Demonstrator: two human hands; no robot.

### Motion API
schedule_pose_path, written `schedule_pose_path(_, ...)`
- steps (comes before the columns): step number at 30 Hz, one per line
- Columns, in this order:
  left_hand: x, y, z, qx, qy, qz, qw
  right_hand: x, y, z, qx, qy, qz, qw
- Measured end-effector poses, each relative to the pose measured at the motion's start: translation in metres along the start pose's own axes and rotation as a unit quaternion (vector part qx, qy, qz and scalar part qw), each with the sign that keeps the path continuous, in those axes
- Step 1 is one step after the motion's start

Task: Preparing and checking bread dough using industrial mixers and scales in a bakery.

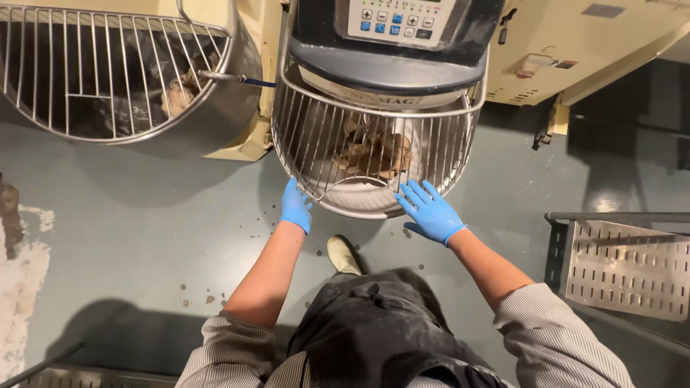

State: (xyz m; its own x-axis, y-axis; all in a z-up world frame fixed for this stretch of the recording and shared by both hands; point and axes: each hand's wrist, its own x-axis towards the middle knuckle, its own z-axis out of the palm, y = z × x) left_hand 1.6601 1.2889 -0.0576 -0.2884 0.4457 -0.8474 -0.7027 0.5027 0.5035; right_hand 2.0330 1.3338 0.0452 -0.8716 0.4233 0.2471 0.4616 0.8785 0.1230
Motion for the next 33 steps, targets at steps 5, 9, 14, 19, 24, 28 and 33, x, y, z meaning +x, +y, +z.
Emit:
schedule_pose_path(5,-0.04,0.031,0.019,-0.007,0.048,-0.006,0.999,-0.006,0.006,0.02,-0.043,-0.059,-0.026,0.997)
schedule_pose_path(9,-0.014,0.019,0.015,-0.033,0.054,-0.004,0.998,-0.013,0.017,0.038,-0.019,-0.025,-0.06,0.998)
schedule_pose_path(14,-0.008,0.016,0.014,-0.027,0.052,0.021,0.998,-0.023,0.027,0.053,-0.025,-0.001,-0.061,0.998)
schedule_pose_path(19,0.046,-0.001,0.007,0.027,0.081,0.045,0.995,-0.023,0.045,0.07,-0.054,0.008,-0.008,0.998)
schedule_pose_path(24,0.054,-0.009,-0.001,0.087,0.088,0.056,0.991,-0.033,0.036,0.08,-0.036,0.008,0.018,0.999)
schedule_pose_path(28,0.019,0.004,0.001,0.049,0.059,0.05,0.996,-0.03,0.029,0.057,-0.043,0.009,0.031,0.999)
schedule_pose_path(33,-0.028,0.025,0.006,0.17,0.038,0.157,0.972,-0.018,0.01,0.024,0.019,0.019,0.136,0.99)
